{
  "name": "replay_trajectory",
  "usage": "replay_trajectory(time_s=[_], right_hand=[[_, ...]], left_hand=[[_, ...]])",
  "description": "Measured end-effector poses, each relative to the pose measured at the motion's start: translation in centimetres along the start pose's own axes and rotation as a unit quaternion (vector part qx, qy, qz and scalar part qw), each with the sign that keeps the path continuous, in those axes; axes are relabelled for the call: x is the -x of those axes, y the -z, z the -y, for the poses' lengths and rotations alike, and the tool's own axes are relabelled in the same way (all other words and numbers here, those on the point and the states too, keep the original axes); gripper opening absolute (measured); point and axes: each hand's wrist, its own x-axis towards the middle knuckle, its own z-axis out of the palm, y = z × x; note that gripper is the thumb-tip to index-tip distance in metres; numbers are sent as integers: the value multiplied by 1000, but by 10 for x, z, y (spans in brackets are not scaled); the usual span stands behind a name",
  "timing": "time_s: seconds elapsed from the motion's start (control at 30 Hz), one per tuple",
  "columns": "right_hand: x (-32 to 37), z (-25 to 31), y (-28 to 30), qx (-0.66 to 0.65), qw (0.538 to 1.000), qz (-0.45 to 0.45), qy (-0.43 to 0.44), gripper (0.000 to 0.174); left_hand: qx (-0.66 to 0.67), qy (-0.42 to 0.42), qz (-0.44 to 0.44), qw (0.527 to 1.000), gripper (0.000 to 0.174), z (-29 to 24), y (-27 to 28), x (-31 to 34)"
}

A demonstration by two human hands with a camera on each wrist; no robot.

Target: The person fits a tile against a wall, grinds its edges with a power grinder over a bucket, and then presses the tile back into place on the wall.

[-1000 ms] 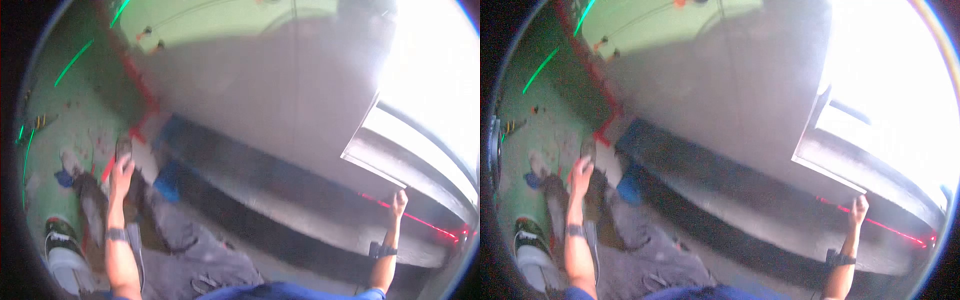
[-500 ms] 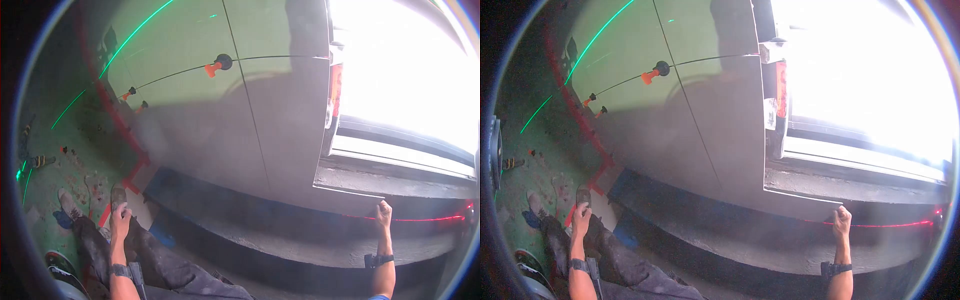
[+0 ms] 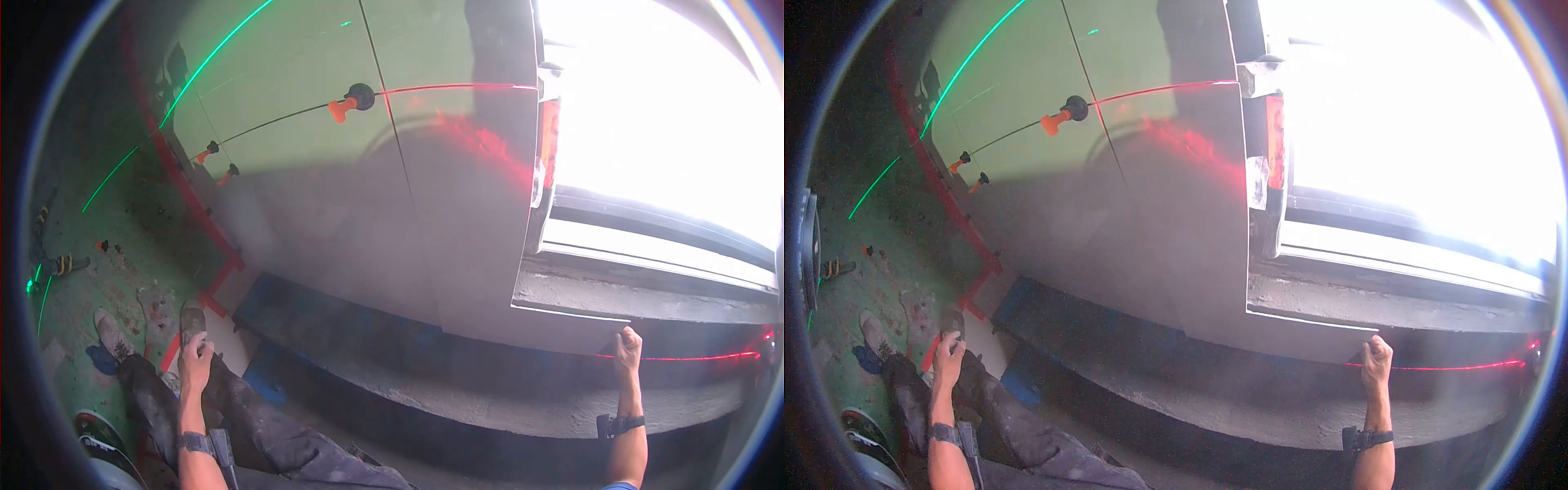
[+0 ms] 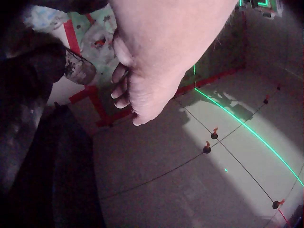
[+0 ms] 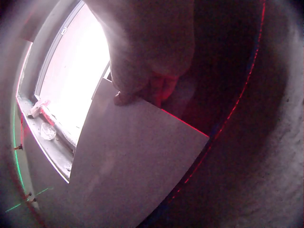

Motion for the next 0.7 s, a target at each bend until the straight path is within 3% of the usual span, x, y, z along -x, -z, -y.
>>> replay_trajectory(time_s=[0.3,0.7], right_hand=[[-1,11,1,31,1000,-2,2,7],[-1,16,1,25,1000,-10,2,17]], left_hand=[[-4,-6,-8,1000,41,6,-4,0],[-26,0,2,1000,41,3,-6,-1]])
